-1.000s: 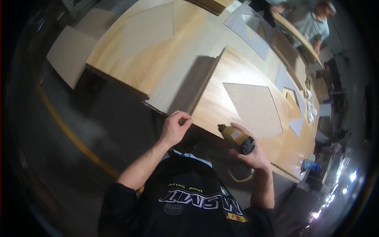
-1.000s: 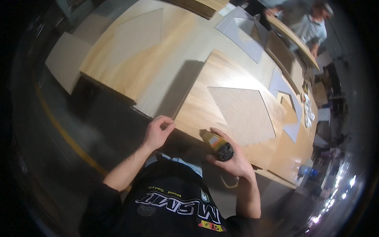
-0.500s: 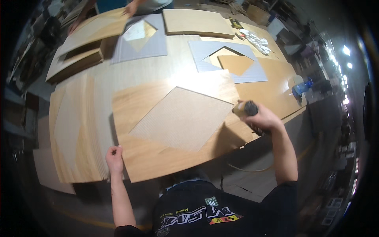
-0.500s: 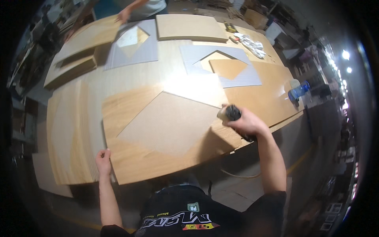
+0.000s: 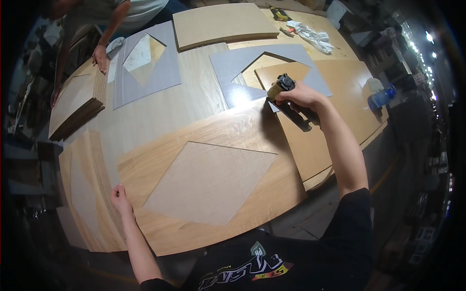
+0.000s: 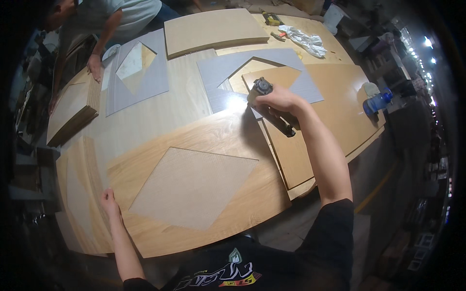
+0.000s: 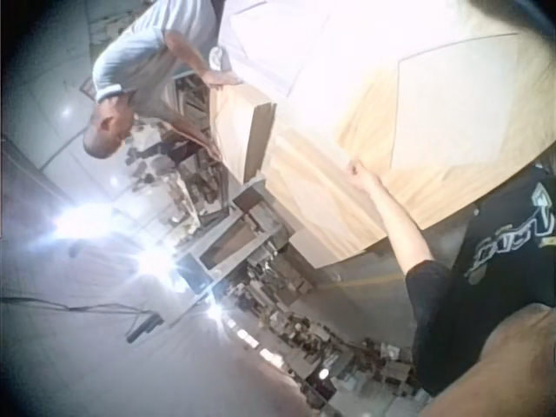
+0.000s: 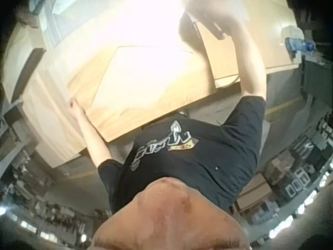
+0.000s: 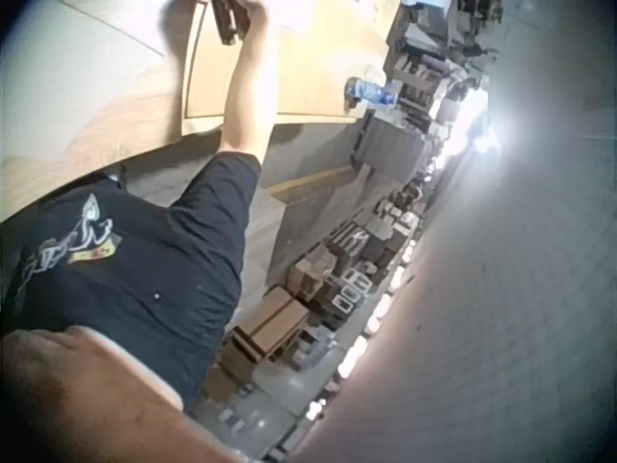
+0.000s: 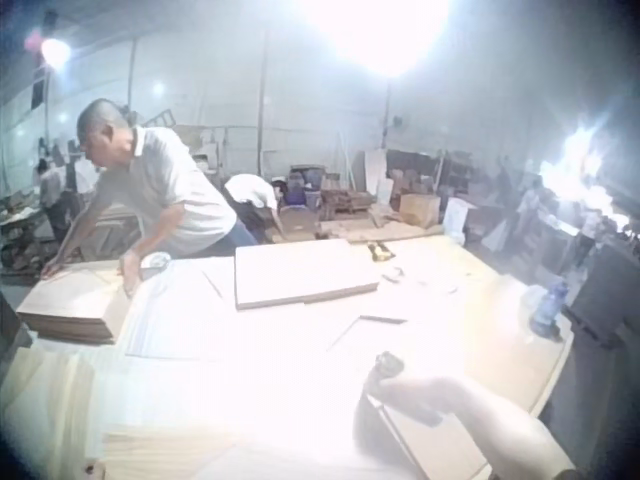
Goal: The person aligns wooden cutout boards and textured inserts on a workbench, fastens them together using a pneumatic nail gun, and stacks the assembled panels.
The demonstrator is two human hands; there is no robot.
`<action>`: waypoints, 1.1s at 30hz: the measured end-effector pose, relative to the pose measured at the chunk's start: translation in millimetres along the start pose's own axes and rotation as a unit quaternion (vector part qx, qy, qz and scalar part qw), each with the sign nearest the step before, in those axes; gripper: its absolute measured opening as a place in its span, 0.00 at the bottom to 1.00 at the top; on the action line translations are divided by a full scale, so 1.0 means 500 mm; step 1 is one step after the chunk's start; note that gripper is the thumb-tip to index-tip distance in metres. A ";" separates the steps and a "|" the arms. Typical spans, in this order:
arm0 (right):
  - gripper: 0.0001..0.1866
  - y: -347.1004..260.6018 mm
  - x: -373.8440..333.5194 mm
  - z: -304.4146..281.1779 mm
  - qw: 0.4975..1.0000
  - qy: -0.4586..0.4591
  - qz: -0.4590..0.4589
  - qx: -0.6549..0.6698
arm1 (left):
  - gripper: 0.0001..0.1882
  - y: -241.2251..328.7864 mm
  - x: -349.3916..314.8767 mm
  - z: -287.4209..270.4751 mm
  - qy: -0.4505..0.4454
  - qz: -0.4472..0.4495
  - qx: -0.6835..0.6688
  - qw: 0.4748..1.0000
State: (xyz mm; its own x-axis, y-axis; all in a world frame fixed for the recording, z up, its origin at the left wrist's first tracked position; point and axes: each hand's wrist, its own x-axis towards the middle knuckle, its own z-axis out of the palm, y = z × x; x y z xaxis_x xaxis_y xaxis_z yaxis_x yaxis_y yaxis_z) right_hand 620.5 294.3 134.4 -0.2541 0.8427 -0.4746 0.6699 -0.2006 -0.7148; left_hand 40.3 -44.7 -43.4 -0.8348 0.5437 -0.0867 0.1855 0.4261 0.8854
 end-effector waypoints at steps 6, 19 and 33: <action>0.16 -0.003 0.029 -0.014 1.000 -0.022 0.015 -0.010 | 0.11 -0.006 -0.001 -0.005 0.010 -0.002 -0.022 1.000; 0.16 0.033 0.016 -0.020 0.999 -0.005 -0.033 0.016 | 0.10 0.012 -0.016 0.006 0.009 0.001 0.015 1.000; 0.62 -0.116 -0.580 0.154 0.963 -0.158 0.006 0.220 | 0.09 -0.065 0.040 -0.005 -0.093 0.042 -0.107 0.989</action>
State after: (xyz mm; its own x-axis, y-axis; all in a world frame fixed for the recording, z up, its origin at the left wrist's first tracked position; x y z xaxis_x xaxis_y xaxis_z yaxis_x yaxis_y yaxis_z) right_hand 601.4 23.2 274.0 -0.4947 0.6583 -0.5673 0.3314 -0.4606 -0.8234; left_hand 16.2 -49.3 -73.1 -0.7077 0.7027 -0.0736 0.1196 0.2218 0.9677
